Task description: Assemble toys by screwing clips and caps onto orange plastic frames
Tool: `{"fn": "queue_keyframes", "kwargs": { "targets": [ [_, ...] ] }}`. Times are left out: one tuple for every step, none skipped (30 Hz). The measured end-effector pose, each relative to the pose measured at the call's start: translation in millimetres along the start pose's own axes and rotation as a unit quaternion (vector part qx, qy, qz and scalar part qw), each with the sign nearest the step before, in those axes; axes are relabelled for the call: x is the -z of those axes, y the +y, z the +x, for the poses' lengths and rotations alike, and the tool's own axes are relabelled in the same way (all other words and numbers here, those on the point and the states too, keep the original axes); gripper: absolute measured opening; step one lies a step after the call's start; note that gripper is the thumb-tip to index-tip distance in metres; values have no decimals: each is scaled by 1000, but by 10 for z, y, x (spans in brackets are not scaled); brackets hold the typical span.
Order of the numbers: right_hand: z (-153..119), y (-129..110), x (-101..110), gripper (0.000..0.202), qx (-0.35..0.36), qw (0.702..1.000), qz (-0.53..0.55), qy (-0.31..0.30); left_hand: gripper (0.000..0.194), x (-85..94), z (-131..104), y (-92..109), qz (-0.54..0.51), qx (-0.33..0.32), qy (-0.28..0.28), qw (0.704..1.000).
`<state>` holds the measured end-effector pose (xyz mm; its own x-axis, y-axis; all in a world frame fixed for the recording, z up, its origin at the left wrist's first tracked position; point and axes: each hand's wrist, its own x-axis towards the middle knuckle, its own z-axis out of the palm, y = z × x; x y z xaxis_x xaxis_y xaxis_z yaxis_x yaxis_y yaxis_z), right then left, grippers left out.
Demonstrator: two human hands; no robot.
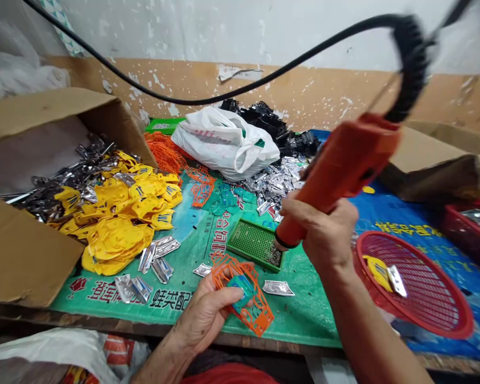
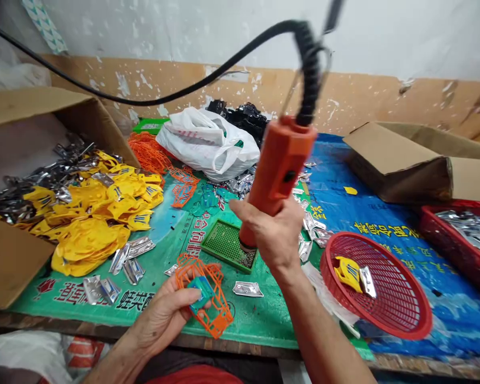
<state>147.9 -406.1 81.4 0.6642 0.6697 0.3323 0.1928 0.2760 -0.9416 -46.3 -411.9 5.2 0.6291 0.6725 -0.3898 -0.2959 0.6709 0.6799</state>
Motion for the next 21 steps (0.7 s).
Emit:
{"fn": "queue_keyframes", "kwargs": {
  "targets": [
    [19, -5, -27, 26, -1, 1000, -19, -12, 31, -1, 2, -6, 1, 1, 1, 1000],
    [34, -15, -53, 28, 0, 999, -37, -24, 31, -2, 2, -17, 3, 3, 2, 1000],
    [44, -26, -74, 30, -3, 998, -51, -38, 30, -1, 2, -30, 4, 4, 3, 1000],
    [47, -30, -89, 31, -12, 997, -60, -52, 31, 2, 1, -45, 4, 6, 3, 1000],
    [44, -20, -97, 32, -27, 996, -61, -65, 31, 7, 1, -60, 4, 8, 3, 1000],
    [34, 6, -97, 33, -47, 995, -51, -75, 32, 13, 0, -75, 5, 10, 4, 1000],
    [17, 51, -90, 34, -76, 993, -31, -83, 33, 21, 1, -88, 7, 12, 7, 1000],
    [-4, 112, -76, 36, -109, 990, -5, -87, 34, 29, 2, -100, 8, 13, 12, 1000],
    [-27, 186, -57, 38, -143, 985, 19, -90, 35, 37, 4, -110, 10, 15, 17, 1000],
    [-51, 267, -35, 39, -176, 979, 35, -94, 36, 44, 6, -118, 10, 17, 21, 1000],
    [-74, 347, -12, 38, -206, 972, 42, -103, 36, 48, 9, -126, 9, 19, 23, 1000],
    [-95, 420, 10, 36, -233, 964, 40, -119, 36, 50, 11, -132, 6, 21, 23, 1000],
    [-112, 483, 29, 34, -256, 956, 32, -138, 37, 50, 13, -136, 4, 24, 18, 1000],
    [-125, 533, 45, 32, -272, 949, 21, -160, 37, 48, 15, -140, 2, 25, 14, 1000],
    [-133, 570, 56, 29, -286, 940, 9, -184, 36, 44, 16, -141, 0, 26, 10, 1000],
    [-137, 597, 64, 26, -294, 932, -6, -211, 36, 41, 17, -142, -3, 27, 9, 1000],
    [-136, 617, 69, 23, -298, 923, -23, -240, 35, 38, 19, -141, -6, 26, 10, 1000],
    [-130, 635, 71, 20, -298, 914, -44, -270, 35, 36, 21, -139, -9, 26, 13, 1000],
    [-121, 652, 71, 17, -294, 906, -66, -299, 34, 36, 24, -138, -14, 26, 17, 999],
    [-108, 670, 72, 14, -286, 897, -88, -324, 34, 39, 27, -137, -18, 27, 21, 999],
    [-92, 689, 72, 11, -275, 890, -110, -347, 34, 44, 30, -137, -21, 28, 23, 999]
  ]
}}
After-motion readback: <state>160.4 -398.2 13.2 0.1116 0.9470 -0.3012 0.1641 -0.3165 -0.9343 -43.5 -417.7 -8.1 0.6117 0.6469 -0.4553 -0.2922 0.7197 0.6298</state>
